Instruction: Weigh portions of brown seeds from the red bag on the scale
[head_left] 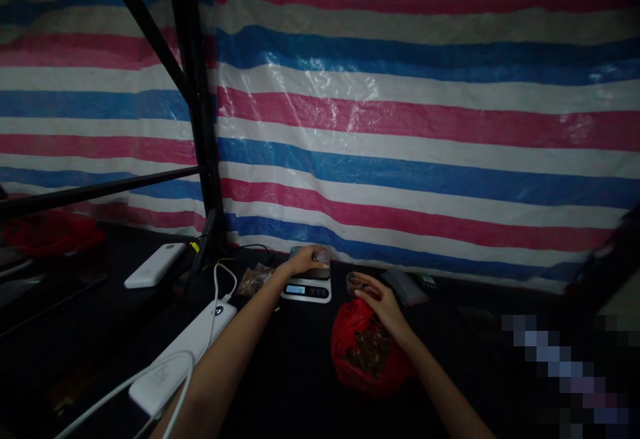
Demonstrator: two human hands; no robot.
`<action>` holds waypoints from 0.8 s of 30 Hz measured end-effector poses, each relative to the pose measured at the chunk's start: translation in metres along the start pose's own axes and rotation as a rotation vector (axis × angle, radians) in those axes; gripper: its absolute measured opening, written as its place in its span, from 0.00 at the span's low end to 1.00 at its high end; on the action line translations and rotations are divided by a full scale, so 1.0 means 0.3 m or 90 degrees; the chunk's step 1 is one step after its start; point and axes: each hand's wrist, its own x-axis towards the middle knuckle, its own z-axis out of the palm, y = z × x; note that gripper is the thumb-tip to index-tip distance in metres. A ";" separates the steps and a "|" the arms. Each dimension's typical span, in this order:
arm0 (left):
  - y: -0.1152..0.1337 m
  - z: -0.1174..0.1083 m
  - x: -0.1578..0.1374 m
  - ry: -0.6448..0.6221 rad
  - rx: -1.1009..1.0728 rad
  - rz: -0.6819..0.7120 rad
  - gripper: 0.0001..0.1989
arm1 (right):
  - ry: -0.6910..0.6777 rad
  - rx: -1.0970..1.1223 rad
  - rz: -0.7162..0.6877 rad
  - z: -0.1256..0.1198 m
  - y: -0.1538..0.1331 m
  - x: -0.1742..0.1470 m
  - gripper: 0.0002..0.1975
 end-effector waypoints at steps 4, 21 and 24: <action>0.047 0.000 -0.052 -0.025 -0.140 0.022 0.21 | 0.036 0.001 -0.014 -0.021 -0.028 0.021 0.23; 0.068 0.094 -0.174 -0.097 -0.450 0.017 0.28 | -0.157 -0.762 -0.383 -0.011 -0.328 0.102 0.17; 0.077 0.089 -0.179 -0.104 -0.460 0.009 0.28 | -0.185 -0.821 -0.428 0.009 -0.340 0.107 0.16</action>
